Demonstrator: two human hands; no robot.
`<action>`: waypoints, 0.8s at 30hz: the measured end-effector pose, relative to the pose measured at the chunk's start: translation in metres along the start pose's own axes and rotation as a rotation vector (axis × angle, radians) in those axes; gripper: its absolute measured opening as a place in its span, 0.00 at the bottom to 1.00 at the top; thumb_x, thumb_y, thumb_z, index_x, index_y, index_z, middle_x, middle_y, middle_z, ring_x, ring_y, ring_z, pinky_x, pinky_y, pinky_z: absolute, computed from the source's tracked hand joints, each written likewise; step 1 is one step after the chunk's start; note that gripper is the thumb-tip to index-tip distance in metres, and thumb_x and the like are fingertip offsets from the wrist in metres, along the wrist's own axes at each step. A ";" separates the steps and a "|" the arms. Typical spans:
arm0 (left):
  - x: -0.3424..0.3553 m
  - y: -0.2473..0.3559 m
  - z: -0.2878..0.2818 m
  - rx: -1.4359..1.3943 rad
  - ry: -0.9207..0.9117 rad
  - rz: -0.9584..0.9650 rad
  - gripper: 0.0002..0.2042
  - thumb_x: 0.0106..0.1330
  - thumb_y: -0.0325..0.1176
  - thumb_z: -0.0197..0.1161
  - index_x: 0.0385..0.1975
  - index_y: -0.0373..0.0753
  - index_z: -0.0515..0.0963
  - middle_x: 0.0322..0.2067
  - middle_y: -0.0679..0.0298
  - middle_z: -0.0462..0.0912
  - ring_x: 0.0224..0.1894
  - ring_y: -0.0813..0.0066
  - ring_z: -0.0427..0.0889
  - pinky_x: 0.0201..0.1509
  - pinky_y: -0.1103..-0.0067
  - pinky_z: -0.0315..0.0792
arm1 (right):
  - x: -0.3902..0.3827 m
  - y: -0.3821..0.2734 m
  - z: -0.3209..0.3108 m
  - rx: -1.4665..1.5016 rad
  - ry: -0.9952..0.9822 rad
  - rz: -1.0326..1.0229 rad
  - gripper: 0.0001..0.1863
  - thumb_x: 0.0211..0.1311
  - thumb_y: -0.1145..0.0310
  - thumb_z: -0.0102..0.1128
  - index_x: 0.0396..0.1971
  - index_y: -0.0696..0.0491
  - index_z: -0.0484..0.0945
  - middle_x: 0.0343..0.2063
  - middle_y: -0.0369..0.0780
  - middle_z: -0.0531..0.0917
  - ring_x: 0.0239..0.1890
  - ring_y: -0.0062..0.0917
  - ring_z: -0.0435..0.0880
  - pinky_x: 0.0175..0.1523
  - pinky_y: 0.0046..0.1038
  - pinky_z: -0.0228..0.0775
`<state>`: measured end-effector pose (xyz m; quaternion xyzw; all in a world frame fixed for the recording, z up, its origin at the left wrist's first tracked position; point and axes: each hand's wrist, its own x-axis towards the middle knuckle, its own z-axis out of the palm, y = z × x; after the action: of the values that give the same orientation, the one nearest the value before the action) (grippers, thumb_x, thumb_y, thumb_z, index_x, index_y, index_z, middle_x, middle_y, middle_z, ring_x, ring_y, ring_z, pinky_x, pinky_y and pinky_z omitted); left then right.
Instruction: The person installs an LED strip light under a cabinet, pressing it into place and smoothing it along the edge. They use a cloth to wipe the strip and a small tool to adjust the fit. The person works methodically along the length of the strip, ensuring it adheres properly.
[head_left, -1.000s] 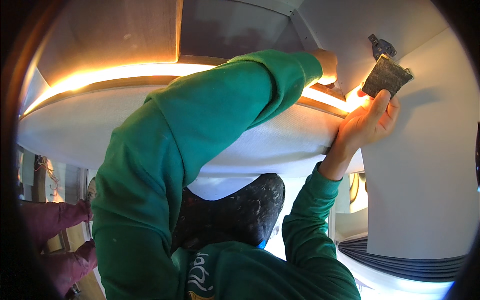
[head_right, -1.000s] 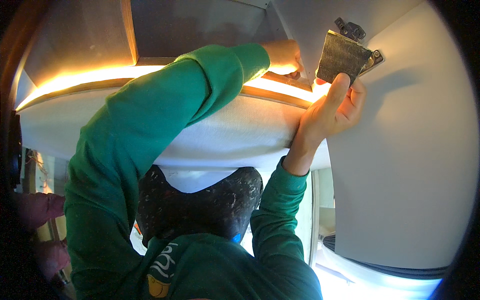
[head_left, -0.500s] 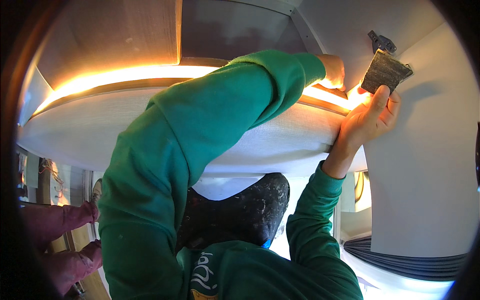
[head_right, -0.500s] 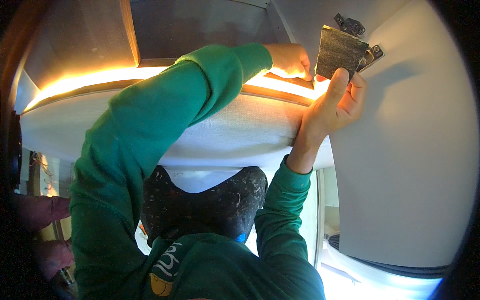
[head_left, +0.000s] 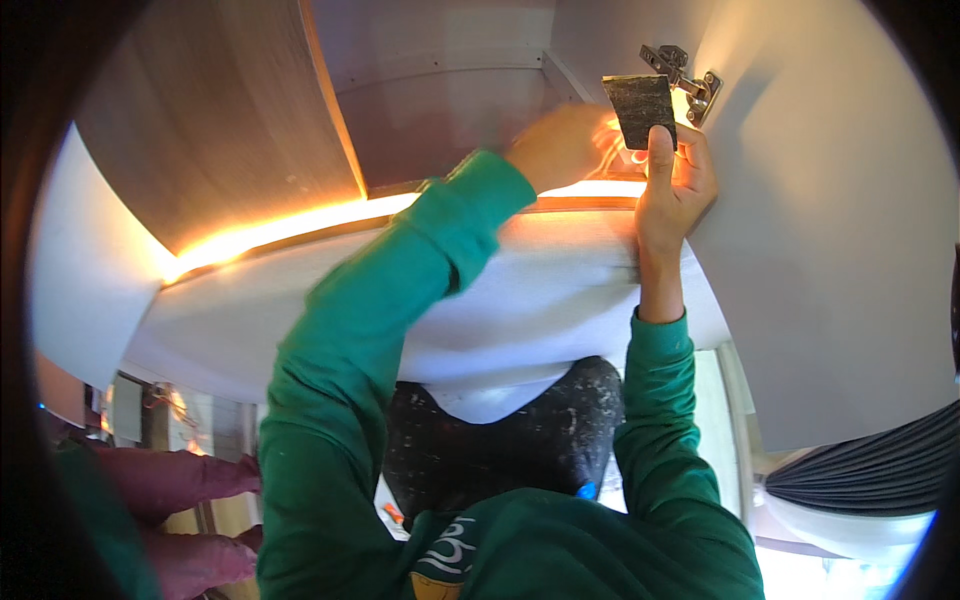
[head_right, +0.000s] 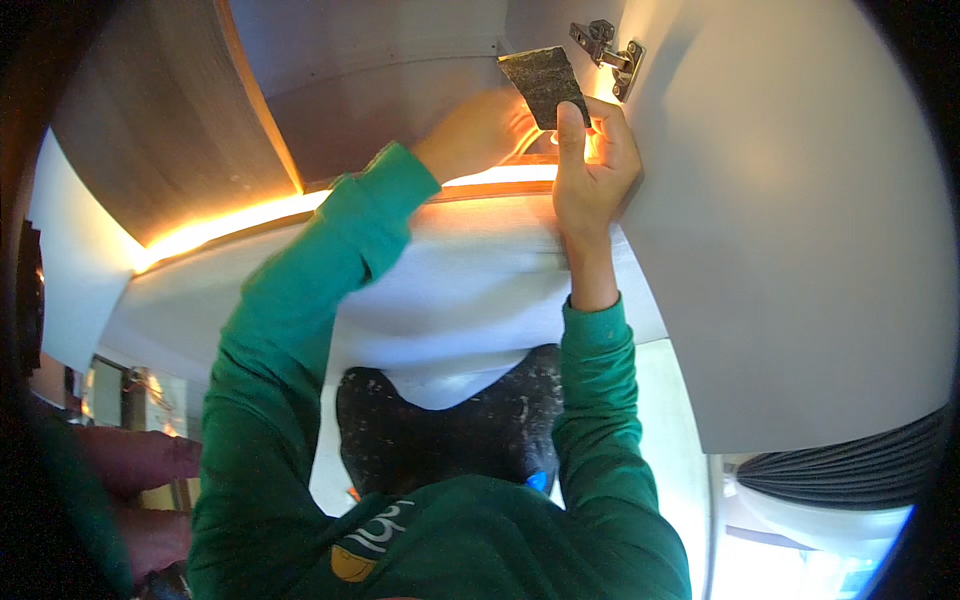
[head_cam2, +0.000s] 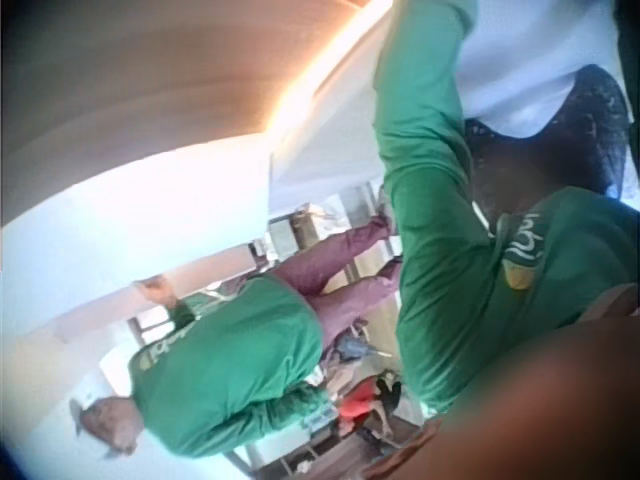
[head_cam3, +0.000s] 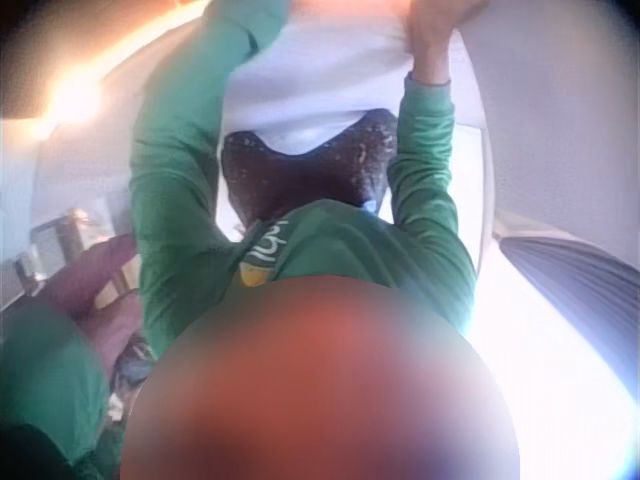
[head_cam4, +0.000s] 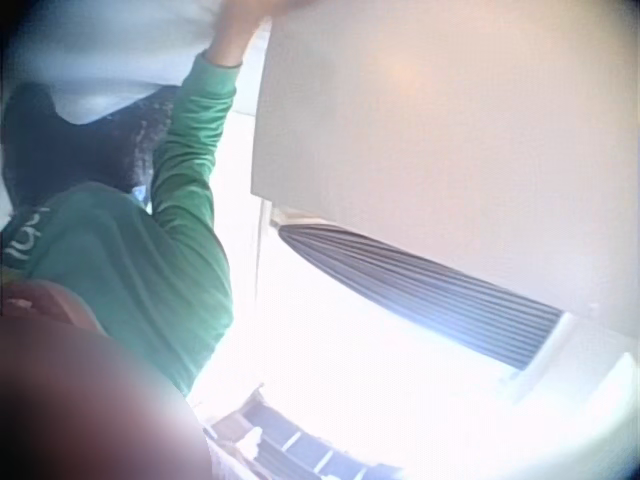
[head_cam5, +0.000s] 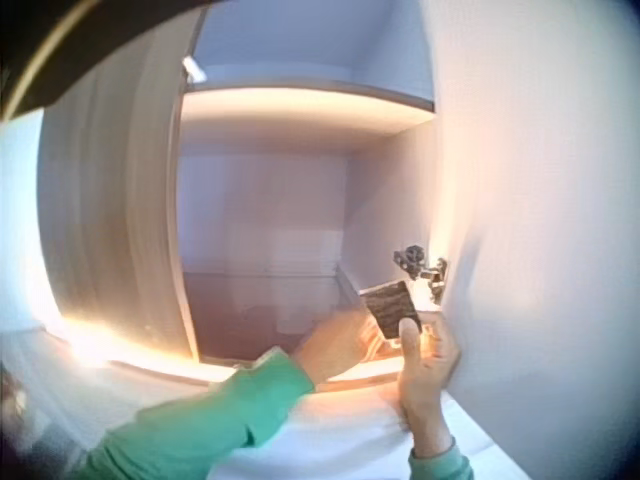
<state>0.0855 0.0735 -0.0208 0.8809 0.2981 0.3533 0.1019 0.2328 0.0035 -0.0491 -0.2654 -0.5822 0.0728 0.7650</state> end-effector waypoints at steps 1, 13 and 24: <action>-0.013 0.010 0.010 0.066 -0.150 -0.046 0.19 0.75 0.45 0.59 0.56 0.39 0.81 0.52 0.49 0.85 0.52 0.51 0.84 0.57 0.57 0.77 | 0.000 0.000 0.000 -0.011 0.004 0.019 0.09 0.74 0.69 0.67 0.44 0.60 0.83 0.36 0.36 0.85 0.38 0.16 0.81 0.46 0.22 0.73; -0.110 0.027 -0.093 0.333 -0.418 -0.613 0.45 0.70 0.69 0.58 0.64 0.25 0.72 0.66 0.36 0.73 0.71 0.43 0.72 0.76 0.59 0.64 | 0.001 0.000 -0.001 -0.026 -0.027 -0.072 0.09 0.75 0.69 0.65 0.43 0.60 0.83 0.32 0.33 0.84 0.34 0.14 0.77 0.41 0.21 0.70; -0.122 0.037 -0.044 0.463 -0.198 -0.280 0.54 0.69 0.77 0.49 0.73 0.24 0.63 0.76 0.35 0.57 0.80 0.41 0.56 0.83 0.57 0.50 | 0.001 0.004 0.000 0.000 -0.035 -0.044 0.10 0.75 0.68 0.66 0.45 0.60 0.84 0.35 0.34 0.85 0.38 0.16 0.79 0.46 0.22 0.71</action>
<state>0.0022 -0.0306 -0.0430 0.8613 0.4779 0.1707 -0.0254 0.2335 0.0073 -0.0502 -0.2513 -0.6012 0.0607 0.7561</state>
